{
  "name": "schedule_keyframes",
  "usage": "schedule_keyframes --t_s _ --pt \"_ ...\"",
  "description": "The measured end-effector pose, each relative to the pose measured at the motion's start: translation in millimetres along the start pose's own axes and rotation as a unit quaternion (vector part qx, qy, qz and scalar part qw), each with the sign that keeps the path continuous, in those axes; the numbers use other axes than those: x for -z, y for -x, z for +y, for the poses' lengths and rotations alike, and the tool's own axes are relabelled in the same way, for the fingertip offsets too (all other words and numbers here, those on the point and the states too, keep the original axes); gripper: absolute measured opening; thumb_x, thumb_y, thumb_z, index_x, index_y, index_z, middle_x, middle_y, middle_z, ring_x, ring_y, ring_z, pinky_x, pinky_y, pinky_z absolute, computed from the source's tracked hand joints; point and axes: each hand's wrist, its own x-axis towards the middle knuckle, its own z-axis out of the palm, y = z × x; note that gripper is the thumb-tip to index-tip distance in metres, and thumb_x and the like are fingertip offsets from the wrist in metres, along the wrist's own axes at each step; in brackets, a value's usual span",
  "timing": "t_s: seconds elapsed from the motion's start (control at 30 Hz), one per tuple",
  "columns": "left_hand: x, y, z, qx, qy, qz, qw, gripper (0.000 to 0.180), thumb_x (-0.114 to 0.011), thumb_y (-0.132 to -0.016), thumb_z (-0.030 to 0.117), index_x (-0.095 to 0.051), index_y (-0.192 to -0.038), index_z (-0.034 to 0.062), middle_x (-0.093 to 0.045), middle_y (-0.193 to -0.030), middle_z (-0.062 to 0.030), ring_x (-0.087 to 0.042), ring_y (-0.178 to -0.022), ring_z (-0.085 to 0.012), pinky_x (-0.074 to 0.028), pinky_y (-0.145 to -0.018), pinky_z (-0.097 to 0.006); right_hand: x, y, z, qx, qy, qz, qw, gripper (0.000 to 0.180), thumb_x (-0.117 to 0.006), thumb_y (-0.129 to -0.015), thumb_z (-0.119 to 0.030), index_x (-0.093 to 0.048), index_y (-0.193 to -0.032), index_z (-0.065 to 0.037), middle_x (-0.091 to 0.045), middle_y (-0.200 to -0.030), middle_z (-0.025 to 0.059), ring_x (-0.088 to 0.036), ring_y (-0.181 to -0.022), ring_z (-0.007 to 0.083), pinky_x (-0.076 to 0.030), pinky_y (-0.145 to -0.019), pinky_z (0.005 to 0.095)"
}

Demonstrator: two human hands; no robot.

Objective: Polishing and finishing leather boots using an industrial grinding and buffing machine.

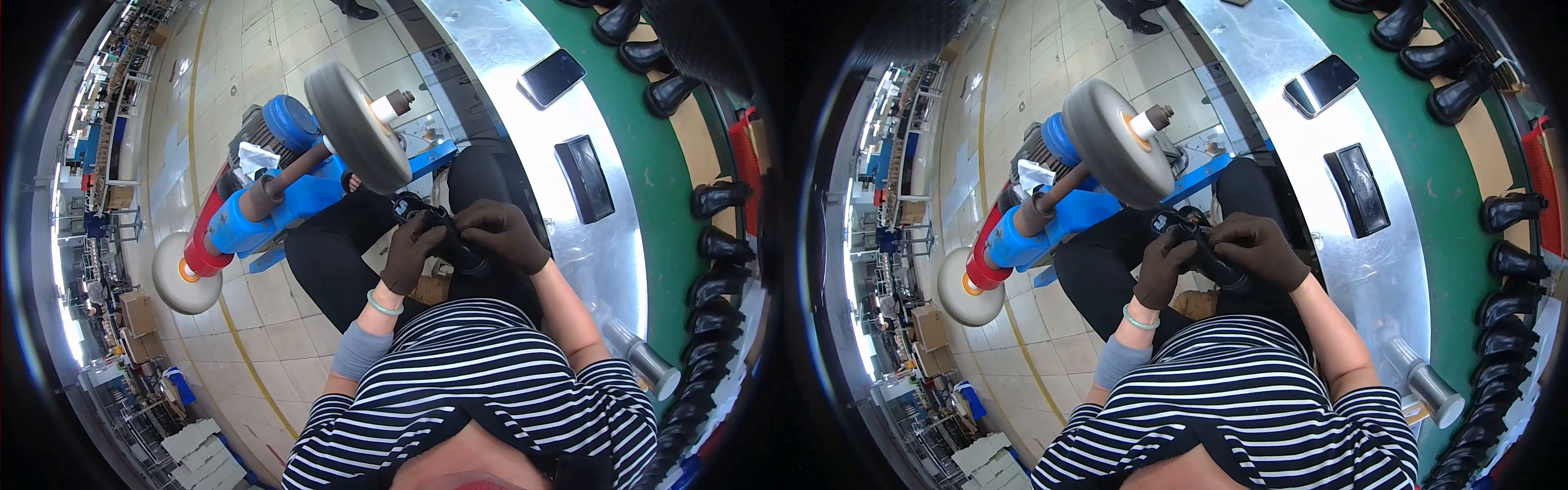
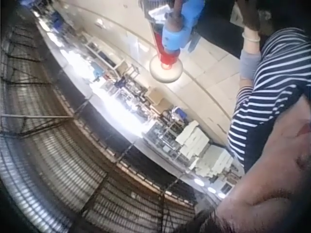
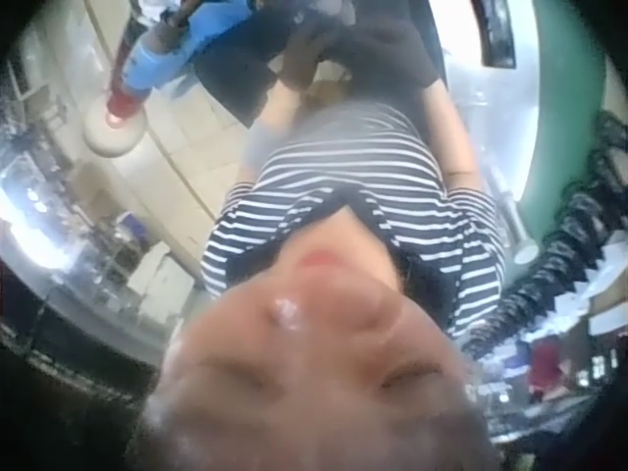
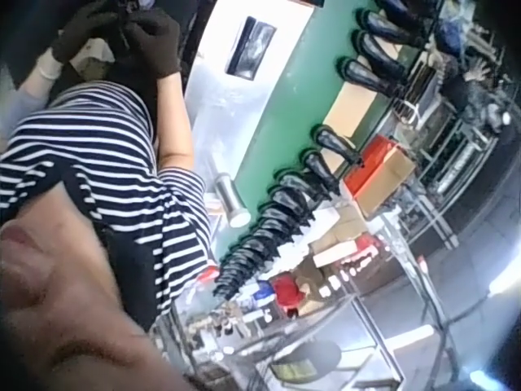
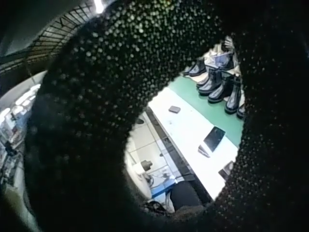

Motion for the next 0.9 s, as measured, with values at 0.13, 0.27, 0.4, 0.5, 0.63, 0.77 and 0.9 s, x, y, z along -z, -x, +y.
schedule_keyframes --t_s 0.13,0.27,0.4,0.5,0.63,0.77,0.9 --pt "-3 1 1 -0.014 -0.029 -0.007 0.999 0.024 -0.061 -0.093 0.018 -0.064 -0.109 0.0 -0.064 -0.089 -0.0019 -0.058 -0.077 -0.0079 -0.046 -0.069 -0.022 -4 4 -8 0.072 0.135 0.016 0.988 0.014 -0.071 -0.083 -0.004 -0.071 -0.097 0.0 -0.069 -0.096 0.0107 -0.068 -0.085 0.0193 -0.053 -0.076 0.029" --pt "-4 1 -2 -0.016 -0.049 -0.021 0.998 0.025 -0.058 -0.096 0.011 -0.06 -0.117 -0.0023 -0.064 -0.104 -0.0061 -0.059 -0.096 -0.011 -0.047 -0.087 -0.026 -9 2 -13 0.108 0.223 0.029 0.968 0.012 -0.07 -0.084 -0.007 -0.069 -0.094 -0.001 -0.067 -0.094 0.0136 -0.068 -0.082 0.0282 -0.054 -0.073 0.0348" --pt "-6 1 -7 -0.052 -0.051 -0.025 0.997 0.021 -0.059 -0.095 0.009 -0.061 -0.113 -0.0016 -0.064 -0.1 -0.0052 -0.058 -0.094 -0.0106 -0.046 -0.085 -0.026 -14 2 -20 0.135 0.339 0.034 0.931 0.011 -0.07 -0.08 -0.009 -0.064 -0.086 -0.002 -0.064 -0.085 0.0133 -0.064 -0.078 0.0328 -0.053 -0.069 0.0401" --pt "-8 1 -9 -0.05 -0.051 -0.03 0.997 0.018 -0.059 -0.095 0.008 -0.061 -0.111 -0.0012 -0.063 -0.097 -0.0044 -0.057 -0.092 -0.0101 -0.046 -0.083 -0.026 -16 2 -23 0.125 0.353 0.038 0.927 0.01 -0.069 -0.077 -0.007 -0.061 -0.082 -0.003 -0.061 -0.081 0.0125 -0.062 -0.074 0.0331 -0.051 -0.065 0.0399" --pt "-9 1 -8 -0.046 -0.036 -0.018 0.998 0.018 -0.059 -0.094 0.008 -0.061 -0.11 -0.0009 -0.062 -0.096 -0.0036 -0.056 -0.09 -0.0097 -0.045 -0.082 -0.026 -12 4 -22 0.075 0.251 0.042 0.964 0.009 -0.066 -0.077 -0.004 -0.061 -0.083 -0.001 -0.061 -0.08 0.0113 -0.062 -0.071 0.0274 -0.049 -0.063 0.0346" --pt "-8 0 -5 -0.041 -0.044 -0.024 0.998 0.019 -0.059 -0.095 0.008 -0.061 -0.111 -0.0008 -0.063 -0.096 -0.0037 -0.057 -0.091 -0.0101 -0.045 -0.083 -0.026 -4 7 -20 0.035 0.169 0.037 0.984 0.011 -0.066 -0.08 -0.001 -0.067 -0.091 0.0 -0.068 -0.089 0.0106 -0.067 -0.079 0.0187 -0.052 -0.069 0.0281" --pt "-8 -1 -5 -0.039 -0.03 -0.024 0.998 0.019 -0.059 -0.095 0.008 -0.061 -0.111 -0.0006 -0.062 -0.096 -0.0038 -0.057 -0.091 -0.0103 -0.046 -0.083 -0.026 0 8 -21 0.01 0.156 0.024 0.987 0.012 -0.069 -0.082 -0.003 -0.068 -0.093 0.001 -0.068 -0.092 0.0101 -0.068 -0.081 0.0174 -0.052 -0.07 0.0274"
